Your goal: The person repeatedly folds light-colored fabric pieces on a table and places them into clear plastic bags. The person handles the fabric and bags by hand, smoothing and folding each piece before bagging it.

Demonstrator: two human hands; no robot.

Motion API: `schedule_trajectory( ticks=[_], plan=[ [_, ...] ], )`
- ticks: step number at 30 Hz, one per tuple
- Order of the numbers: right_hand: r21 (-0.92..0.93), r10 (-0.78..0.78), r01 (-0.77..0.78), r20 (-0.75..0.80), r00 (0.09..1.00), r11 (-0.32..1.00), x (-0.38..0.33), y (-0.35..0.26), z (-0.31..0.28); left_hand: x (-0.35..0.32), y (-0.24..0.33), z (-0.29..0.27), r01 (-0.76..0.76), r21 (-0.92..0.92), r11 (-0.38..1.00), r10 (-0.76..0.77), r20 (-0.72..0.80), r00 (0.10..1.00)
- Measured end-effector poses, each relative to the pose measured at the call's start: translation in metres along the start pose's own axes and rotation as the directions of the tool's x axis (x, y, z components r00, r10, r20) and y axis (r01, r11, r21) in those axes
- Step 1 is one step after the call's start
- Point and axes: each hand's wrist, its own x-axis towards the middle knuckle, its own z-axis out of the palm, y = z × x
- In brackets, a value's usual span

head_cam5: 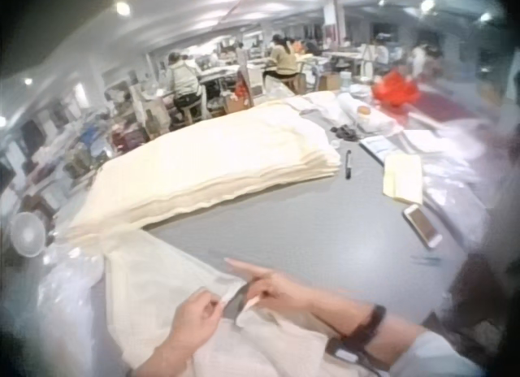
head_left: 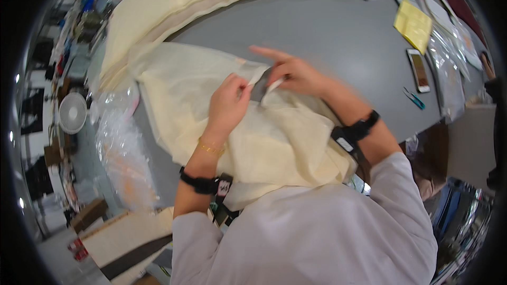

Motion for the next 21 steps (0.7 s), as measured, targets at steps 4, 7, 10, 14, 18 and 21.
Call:
schedule_trajectory(
  ticks=[4,7,10,14,18,21],
  plan=[
    [0.001,-0.027,0.027,0.018,0.999,1.000,0.022,-0.002,0.021,-0.001,0.022,-0.024,0.036,-0.200,0.979,-0.020,0.085,0.996],
    [-0.063,-0.086,0.073,-0.232,0.969,0.995,0.013,-0.032,-0.008,-0.019,0.040,-0.081,-0.143,0.054,0.988,0.137,0.113,0.984],
    [0.000,0.021,-0.025,-0.513,0.858,1.000,-0.014,-0.073,-0.088,-0.057,0.044,-0.172,-0.442,0.442,0.780,0.324,0.319,0.891],
    [-0.376,0.166,-0.406,-0.530,0.832,0.833,-0.035,-0.137,-0.210,-0.072,0.033,-0.264,-0.340,0.728,0.596,0.132,0.329,0.935],
    [-0.613,-0.150,-0.230,-0.504,0.851,0.756,-0.004,-0.240,-0.243,-0.029,0.070,-0.379,-0.167,0.969,0.182,0.365,0.091,0.927],
    [-0.511,-0.378,-0.006,-0.645,0.664,0.860,-0.015,-0.326,-0.249,-0.058,0.106,-0.445,-0.030,0.836,0.548,0.530,-0.319,0.786]
  ],
)
